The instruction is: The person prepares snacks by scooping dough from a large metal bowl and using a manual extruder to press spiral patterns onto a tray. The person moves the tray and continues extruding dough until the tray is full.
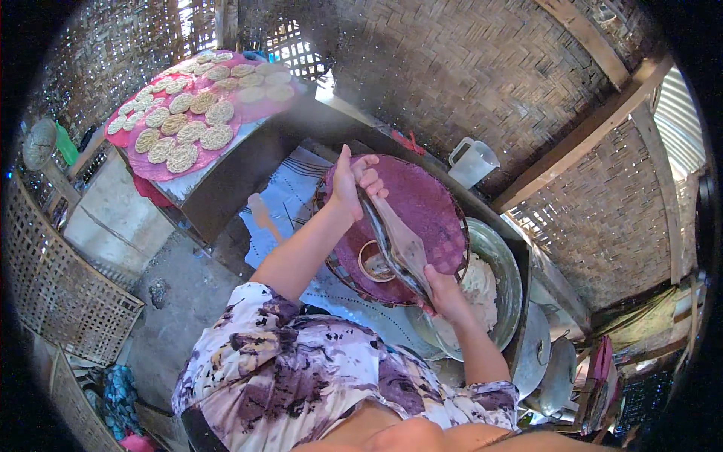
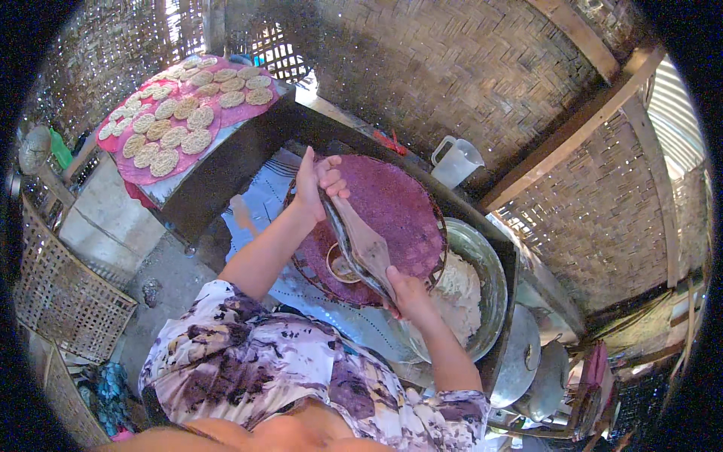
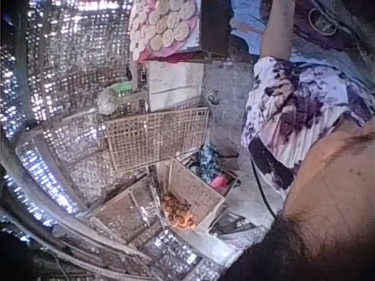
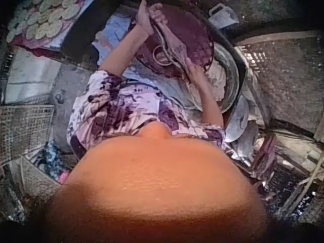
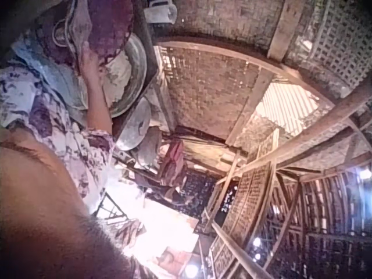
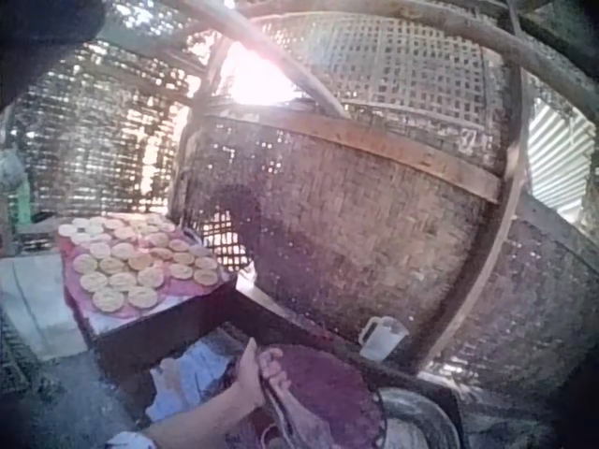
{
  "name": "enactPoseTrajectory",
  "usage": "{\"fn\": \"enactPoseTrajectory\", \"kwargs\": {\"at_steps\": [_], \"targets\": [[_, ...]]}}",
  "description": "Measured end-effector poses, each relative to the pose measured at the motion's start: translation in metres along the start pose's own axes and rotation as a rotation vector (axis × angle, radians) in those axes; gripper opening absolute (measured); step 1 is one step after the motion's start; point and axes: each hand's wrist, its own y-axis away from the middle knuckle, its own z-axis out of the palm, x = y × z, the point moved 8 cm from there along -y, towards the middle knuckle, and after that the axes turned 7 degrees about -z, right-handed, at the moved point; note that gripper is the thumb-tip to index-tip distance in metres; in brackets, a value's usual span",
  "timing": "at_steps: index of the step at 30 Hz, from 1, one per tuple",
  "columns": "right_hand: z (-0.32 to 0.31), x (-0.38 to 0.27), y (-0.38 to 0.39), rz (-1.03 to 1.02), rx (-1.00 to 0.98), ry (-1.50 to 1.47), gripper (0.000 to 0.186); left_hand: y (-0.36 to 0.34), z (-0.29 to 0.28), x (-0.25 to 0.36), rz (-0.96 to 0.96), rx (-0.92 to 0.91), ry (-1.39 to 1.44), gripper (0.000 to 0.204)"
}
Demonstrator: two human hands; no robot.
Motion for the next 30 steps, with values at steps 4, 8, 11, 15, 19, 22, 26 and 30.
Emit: {"fn": "enactPoseTrajectory", "kwargs": {"at_steps": [4, 8, 11, 15, 19, 22, 26, 30], "targets": [[0.001, 0.000, -0.007, -0.045, 0.162, 0.024, 0.058, -0.007, 0.014, 0.009, -0.024, -0.054, -0.052, 0.055], [-0.009, -0.012, -0.009, -0.187, 0.313, 0.203, 0.056, -0.015, 0.018, 0.008, -0.031, -0.094, -0.094, 0.055], [-0.020, -0.008, -0.006, -0.231, 0.380, 0.299, 0.055, -0.023, 0.019, 0.000, -0.076, -0.155, -0.107, 0.057], [-0.027, 0.007, -0.007, -0.234, 0.392, 0.295, 0.049, -0.029, 0.025, -0.008, -0.057, -0.285, -0.092, 0.057], [-0.033, 0.016, -0.002, -0.174, 0.366, 0.136, 0.048, -0.013, 0.047, -0.026, -0.134, -0.210, -0.118, 0.061], [-0.032, 0.015, 0.002, -0.316, 0.404, 0.157, 0.046, -0.015, -0.001, -0.050, -0.336, -0.240, -0.636, 0.054], [-0.043, 0.023, 0.012, -0.356, 0.454, 0.112, 0.043, 0.001, -0.050, -0.106, -0.442, -0.079, -1.466, 0.035], [-0.029, 0.021, 0.012, -0.201, 0.399, -0.125, 0.039, 0.012, -0.064, -0.098, -0.457, -0.111, -1.336, 0.049]]}}
